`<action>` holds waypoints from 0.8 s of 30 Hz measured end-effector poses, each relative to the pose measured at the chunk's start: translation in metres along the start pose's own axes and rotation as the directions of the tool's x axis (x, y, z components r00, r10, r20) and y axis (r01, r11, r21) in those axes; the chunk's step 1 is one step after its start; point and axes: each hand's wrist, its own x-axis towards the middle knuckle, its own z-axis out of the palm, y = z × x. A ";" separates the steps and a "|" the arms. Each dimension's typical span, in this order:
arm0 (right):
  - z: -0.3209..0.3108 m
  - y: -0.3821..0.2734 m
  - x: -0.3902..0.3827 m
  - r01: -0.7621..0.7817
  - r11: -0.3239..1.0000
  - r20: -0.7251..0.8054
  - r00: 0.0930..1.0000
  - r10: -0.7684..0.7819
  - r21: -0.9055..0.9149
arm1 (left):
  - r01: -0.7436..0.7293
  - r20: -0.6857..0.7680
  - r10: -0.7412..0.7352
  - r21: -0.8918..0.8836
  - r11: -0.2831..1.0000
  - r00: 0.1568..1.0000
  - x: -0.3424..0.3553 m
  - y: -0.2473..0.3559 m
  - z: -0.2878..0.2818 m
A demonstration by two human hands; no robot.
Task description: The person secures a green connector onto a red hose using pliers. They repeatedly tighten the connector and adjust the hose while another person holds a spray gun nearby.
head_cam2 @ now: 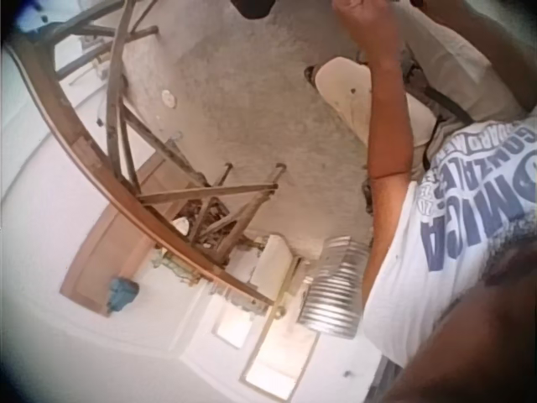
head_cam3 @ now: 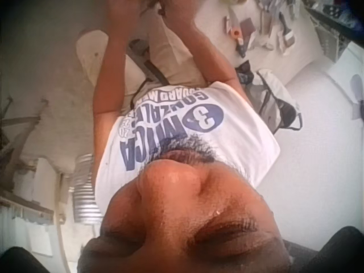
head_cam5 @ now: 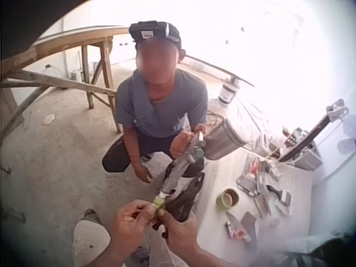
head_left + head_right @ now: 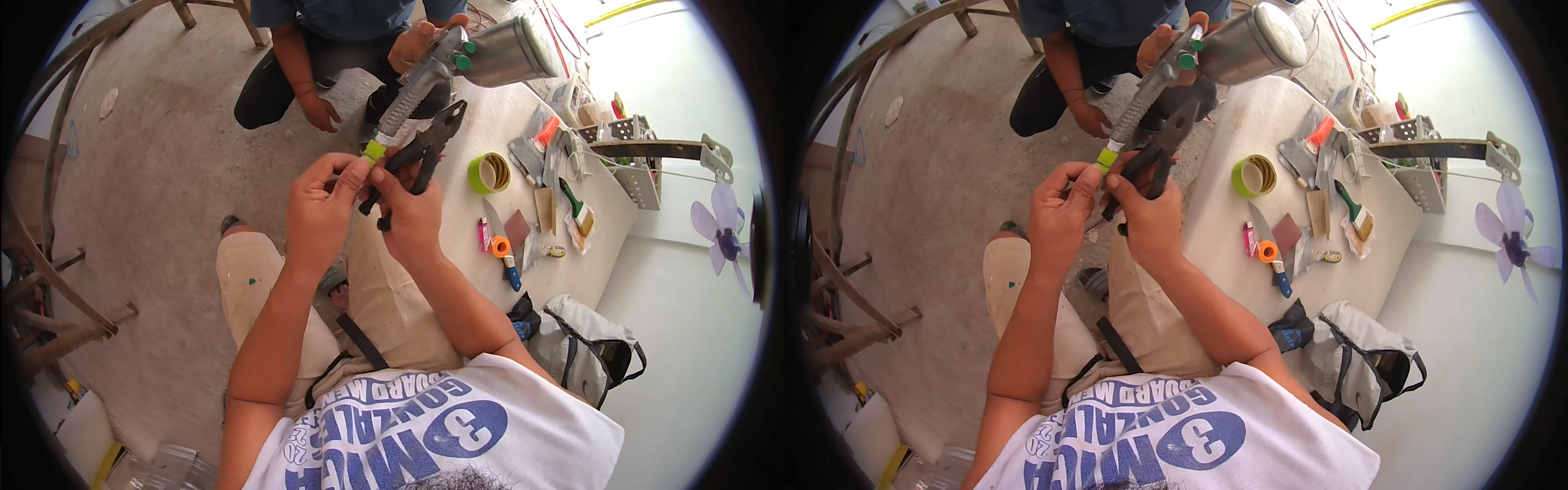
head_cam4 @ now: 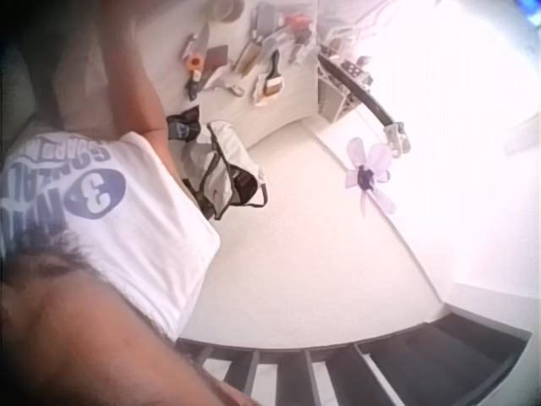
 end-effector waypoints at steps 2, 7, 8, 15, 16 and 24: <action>0.001 0.005 -0.002 -0.029 1.000 -0.010 1.000 0.029 0.005 | 0.020 -0.071 -0.018 0.029 0.999 0.997 -0.001 0.003 0.005; -0.001 0.006 0.006 -0.026 0.999 0.020 0.999 0.025 0.041 | 0.037 -0.097 -0.037 0.004 0.999 0.995 -0.003 -0.003 0.005; -0.001 0.002 0.008 -0.035 0.999 0.026 0.999 0.034 0.038 | 0.027 -0.073 -0.030 -0.048 0.998 0.997 -0.003 -0.006 0.002; -0.006 0.003 0.005 0.022 0.997 0.064 0.998 -0.017 -0.073 | 0.118 0.001 -0.120 -0.174 0.978 0.993 -0.003 -0.015 -0.003; -0.004 0.002 0.006 0.001 0.998 0.051 0.999 0.003 -0.065 | 0.136 0.009 -0.137 -0.209 0.968 0.991 -0.002 -0.014 -0.003; -0.002 -0.007 0.004 -0.123 0.992 0.013 0.992 0.123 0.002 | 0.214 0.005 -0.222 -0.281 0.936 0.975 -0.002 -0.013 -0.002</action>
